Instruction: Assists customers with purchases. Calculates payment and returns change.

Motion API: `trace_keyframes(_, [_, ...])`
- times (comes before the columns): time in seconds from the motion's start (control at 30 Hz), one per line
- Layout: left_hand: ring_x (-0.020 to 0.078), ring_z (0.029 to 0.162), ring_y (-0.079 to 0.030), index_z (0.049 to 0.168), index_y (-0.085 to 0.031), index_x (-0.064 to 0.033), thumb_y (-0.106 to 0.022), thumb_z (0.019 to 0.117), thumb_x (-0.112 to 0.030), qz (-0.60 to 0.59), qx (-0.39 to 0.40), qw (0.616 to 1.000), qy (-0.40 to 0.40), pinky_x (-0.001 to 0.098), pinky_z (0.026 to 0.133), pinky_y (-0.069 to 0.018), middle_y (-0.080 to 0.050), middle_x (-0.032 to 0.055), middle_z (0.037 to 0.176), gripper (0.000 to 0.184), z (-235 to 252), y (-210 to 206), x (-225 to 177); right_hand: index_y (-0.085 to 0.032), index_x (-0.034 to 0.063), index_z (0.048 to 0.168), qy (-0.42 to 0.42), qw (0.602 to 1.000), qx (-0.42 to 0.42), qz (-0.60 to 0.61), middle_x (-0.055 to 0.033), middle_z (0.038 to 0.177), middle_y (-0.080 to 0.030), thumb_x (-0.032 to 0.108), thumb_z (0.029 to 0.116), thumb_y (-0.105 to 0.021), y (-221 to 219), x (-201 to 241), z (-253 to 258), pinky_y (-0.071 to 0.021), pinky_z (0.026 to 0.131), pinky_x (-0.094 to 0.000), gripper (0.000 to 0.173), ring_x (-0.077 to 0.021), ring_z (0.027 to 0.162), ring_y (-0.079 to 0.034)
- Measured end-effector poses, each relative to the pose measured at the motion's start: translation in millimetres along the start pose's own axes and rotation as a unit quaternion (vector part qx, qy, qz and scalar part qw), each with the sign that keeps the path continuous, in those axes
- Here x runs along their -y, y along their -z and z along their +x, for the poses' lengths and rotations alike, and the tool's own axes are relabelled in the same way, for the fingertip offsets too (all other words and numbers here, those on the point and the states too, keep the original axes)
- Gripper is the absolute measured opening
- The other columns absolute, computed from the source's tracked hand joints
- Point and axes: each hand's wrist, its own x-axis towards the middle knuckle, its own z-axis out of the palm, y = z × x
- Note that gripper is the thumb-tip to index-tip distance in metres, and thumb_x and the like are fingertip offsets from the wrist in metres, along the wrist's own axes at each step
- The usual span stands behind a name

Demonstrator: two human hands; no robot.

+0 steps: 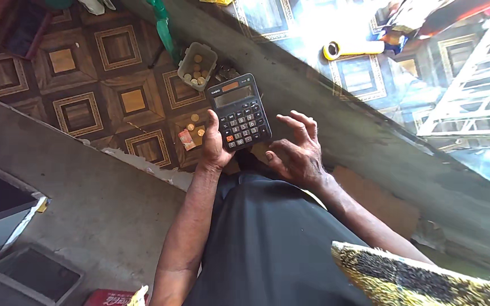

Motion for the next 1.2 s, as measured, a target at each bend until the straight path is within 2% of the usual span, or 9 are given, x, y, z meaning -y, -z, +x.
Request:
trace_keyframes(0.2, [0.0219,0.115,-0.067,0.137,-0.057,-0.0217,-0.023,0.1018,-0.072,-0.001,0.003,1.000,0.006,0.0469,0.093,-0.0583,-0.068,0.0067,0.127,0.070,-1,-1,0,-0.076,0.0135,0.107,0.009,1.000,0.005,-0.003,-0.0233,0.141,-0.058,0.042,0.0929,-0.063,-6,10,22,-0.0303,0.115,-0.0652,0.034,-0.0445,0.140,-0.045])
trace_keyframes(0.4, [0.0175,0.106,-0.070,0.133,-0.059,-0.0215,-0.029,0.1011,-0.072,-0.009,0.015,1.000,-0.008,0.0389,0.085,-0.0609,-0.070,0.0050,0.119,0.067,-4,0,4,-0.075,0.0179,0.118,0.019,0.997,0.064,-0.033,-0.0237,0.150,-0.050,0.051,0.0904,-0.064,-23,10,39,-0.0250,0.115,-0.0732,0.044,-0.0490,0.146,-0.037])
trace_keyframes(0.57, [0.0191,0.106,-0.070,0.133,-0.059,-0.0207,-0.023,0.1034,-0.069,-0.013,-0.007,1.000,-0.016,0.0417,0.086,-0.0611,-0.070,0.0057,0.119,0.067,-5,2,0,-0.074,0.0163,0.117,0.027,0.999,0.027,-0.004,-0.0232,0.148,-0.052,0.047,0.0930,-0.063,-9,12,36,-0.0265,0.117,-0.0689,0.041,-0.0453,0.146,-0.038])
trace_keyframes(0.73, [0.0187,0.116,-0.067,0.137,-0.058,-0.0234,-0.018,0.1030,-0.070,0.005,0.006,1.000,-0.016,0.0443,0.095,-0.0579,-0.068,0.0041,0.127,0.071,-5,5,-7,-0.076,0.0146,0.104,0.028,1.000,0.009,-0.007,-0.0228,0.145,-0.056,0.041,0.0947,-0.062,-6,8,15,-0.0271,0.117,-0.0679,0.031,-0.0451,0.144,-0.040])
trace_keyframes(0.83, [0.0196,0.115,-0.067,0.137,-0.058,-0.0229,-0.018,0.1029,-0.070,0.015,-0.006,1.000,-0.009,0.0452,0.094,-0.0585,-0.069,0.0047,0.126,0.071,-4,3,-9,-0.076,0.0166,0.109,0.023,0.999,0.019,-0.019,-0.0228,0.145,-0.056,0.044,0.0945,-0.062,-9,11,9,-0.0281,0.115,-0.0694,0.034,-0.0462,0.144,-0.041])
trace_keyframes(0.9, [0.0199,0.114,-0.068,0.137,-0.057,-0.0221,-0.017,0.1030,-0.070,0.012,-0.007,1.000,-0.006,0.0446,0.092,-0.0592,-0.069,0.0052,0.126,0.071,-3,3,-9,-0.076,0.0187,0.115,0.020,0.999,0.041,-0.030,-0.0220,0.149,-0.053,0.047,0.0953,-0.060,-13,12,7,-0.0252,0.117,-0.0698,0.038,-0.0459,0.146,-0.038])
trace_keyframes(1.03, [0.0214,0.111,-0.070,0.135,-0.058,-0.0203,-0.014,0.1042,-0.067,-0.001,-0.016,1.000,-0.006,0.0448,0.089,-0.0603,-0.070,0.0067,0.123,0.071,-3,3,-7,-0.073,0.0167,0.084,0.020,0.999,0.030,0.006,-0.0176,0.143,-0.059,0.040,0.0966,-0.059,-13,15,5,-0.0264,0.116,-0.0690,0.030,-0.0435,0.144,-0.042])
trace_keyframes(1.1, [0.0217,0.110,-0.070,0.134,-0.058,-0.0194,-0.014,0.1048,-0.066,-0.002,-0.027,1.000,-0.009,0.0446,0.089,-0.0603,-0.070,0.0073,0.122,0.071,-5,6,-7,-0.071,0.0155,0.082,0.019,1.000,0.020,0.015,-0.0170,0.141,-0.061,0.039,0.0968,-0.059,-11,17,3,-0.0286,0.116,-0.0665,0.030,-0.0421,0.143,-0.044])
trace_keyframes(1.2, [0.0218,0.111,-0.070,0.134,-0.059,-0.0192,-0.014,0.1047,-0.066,-0.006,-0.033,0.999,-0.010,0.0448,0.090,-0.0602,-0.070,0.0076,0.122,0.071,-7,9,-7,-0.073,0.0156,0.087,0.012,1.000,0.013,0.017,-0.0177,0.141,-0.061,0.040,0.0967,-0.060,-13,14,0,-0.0305,0.116,-0.0655,0.030,-0.0423,0.142,-0.045])
